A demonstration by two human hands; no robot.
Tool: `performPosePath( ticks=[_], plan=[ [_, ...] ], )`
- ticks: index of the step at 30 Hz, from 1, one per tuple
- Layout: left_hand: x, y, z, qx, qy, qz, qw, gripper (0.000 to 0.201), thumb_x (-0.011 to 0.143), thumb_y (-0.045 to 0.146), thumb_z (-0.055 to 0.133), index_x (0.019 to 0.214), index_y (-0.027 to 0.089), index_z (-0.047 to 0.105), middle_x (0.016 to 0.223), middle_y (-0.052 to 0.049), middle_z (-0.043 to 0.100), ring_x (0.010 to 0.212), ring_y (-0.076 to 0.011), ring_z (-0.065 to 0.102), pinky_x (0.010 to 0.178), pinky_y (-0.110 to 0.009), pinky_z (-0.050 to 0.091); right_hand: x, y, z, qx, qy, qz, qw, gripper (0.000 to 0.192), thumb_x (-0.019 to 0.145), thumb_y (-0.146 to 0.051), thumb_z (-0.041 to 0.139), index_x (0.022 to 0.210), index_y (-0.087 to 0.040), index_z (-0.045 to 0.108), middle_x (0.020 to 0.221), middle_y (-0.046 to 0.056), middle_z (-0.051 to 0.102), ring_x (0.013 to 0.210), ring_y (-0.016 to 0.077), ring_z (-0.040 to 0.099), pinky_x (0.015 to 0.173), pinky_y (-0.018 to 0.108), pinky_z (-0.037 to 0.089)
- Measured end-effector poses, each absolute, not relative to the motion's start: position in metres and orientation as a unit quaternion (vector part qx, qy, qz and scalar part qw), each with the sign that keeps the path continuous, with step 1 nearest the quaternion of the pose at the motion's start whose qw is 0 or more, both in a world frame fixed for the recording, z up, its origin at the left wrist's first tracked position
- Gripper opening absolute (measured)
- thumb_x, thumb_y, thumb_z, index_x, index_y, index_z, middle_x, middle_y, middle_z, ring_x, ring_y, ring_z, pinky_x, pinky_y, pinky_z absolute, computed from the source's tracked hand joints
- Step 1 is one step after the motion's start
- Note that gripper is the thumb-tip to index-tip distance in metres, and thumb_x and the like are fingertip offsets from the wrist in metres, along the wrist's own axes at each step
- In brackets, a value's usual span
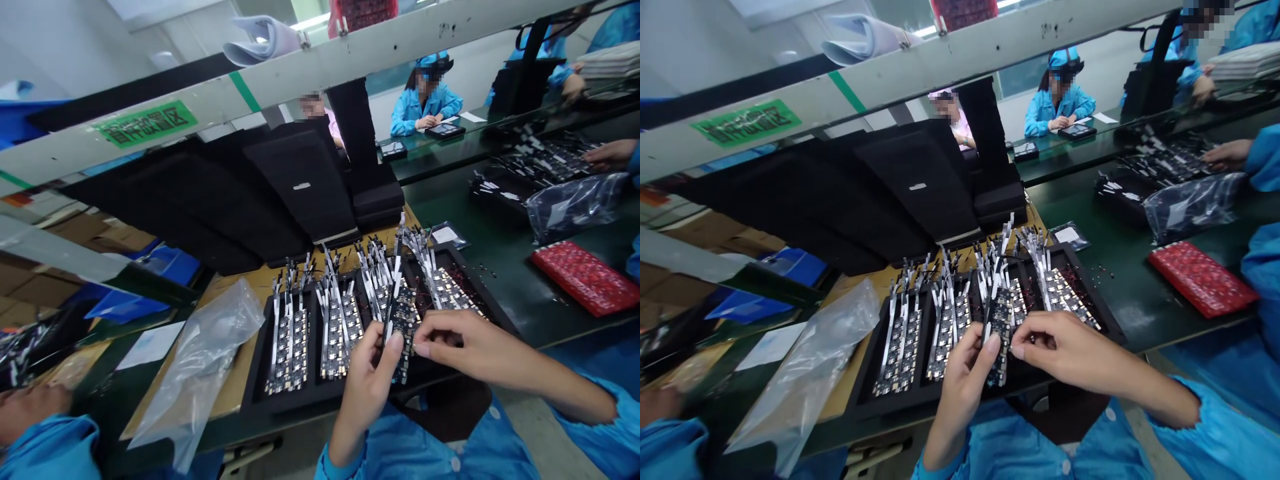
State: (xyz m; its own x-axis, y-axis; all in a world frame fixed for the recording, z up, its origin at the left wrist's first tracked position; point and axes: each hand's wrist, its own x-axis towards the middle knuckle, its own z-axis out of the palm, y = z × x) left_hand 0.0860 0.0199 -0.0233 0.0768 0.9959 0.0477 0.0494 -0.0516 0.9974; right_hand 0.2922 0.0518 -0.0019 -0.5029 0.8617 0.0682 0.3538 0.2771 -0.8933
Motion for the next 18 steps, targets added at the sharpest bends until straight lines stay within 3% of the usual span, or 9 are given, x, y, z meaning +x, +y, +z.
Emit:
performPosePath(
  ticks=[9,18],
  plan=[
    [0.0869,0.0202,-0.0199,0.567,0.489,0.470,0.466,0.010,0.085,0.033,0.064,0.077,0.030,0.069,0.063,-0.002,0.063,0.055,-0.0227,0.056,0.051,-0.026,0.041,0.2899,0.0528,0.0006,-0.415,-0.752,0.431,0.275,0.012,0.088,-0.031,0.072,0.078,-0.035,0.078,0.061,-0.008,0.072,0.049,0.0146,0.062,0.043,0.021,0.043],
    [0.0838,0.0207,-0.0193,0.585,0.486,0.447,0.470,0.011,0.087,0.033,0.062,0.078,0.031,0.067,0.062,-0.002,0.059,0.055,-0.0239,0.053,0.050,-0.028,0.038,0.2906,0.0532,0.0037,-0.429,-0.754,0.429,0.252,0.015,0.089,-0.035,0.069,0.077,-0.034,0.076,0.063,-0.007,0.072,0.053,0.0156,0.063,0.046,0.022,0.044]
  ],
)
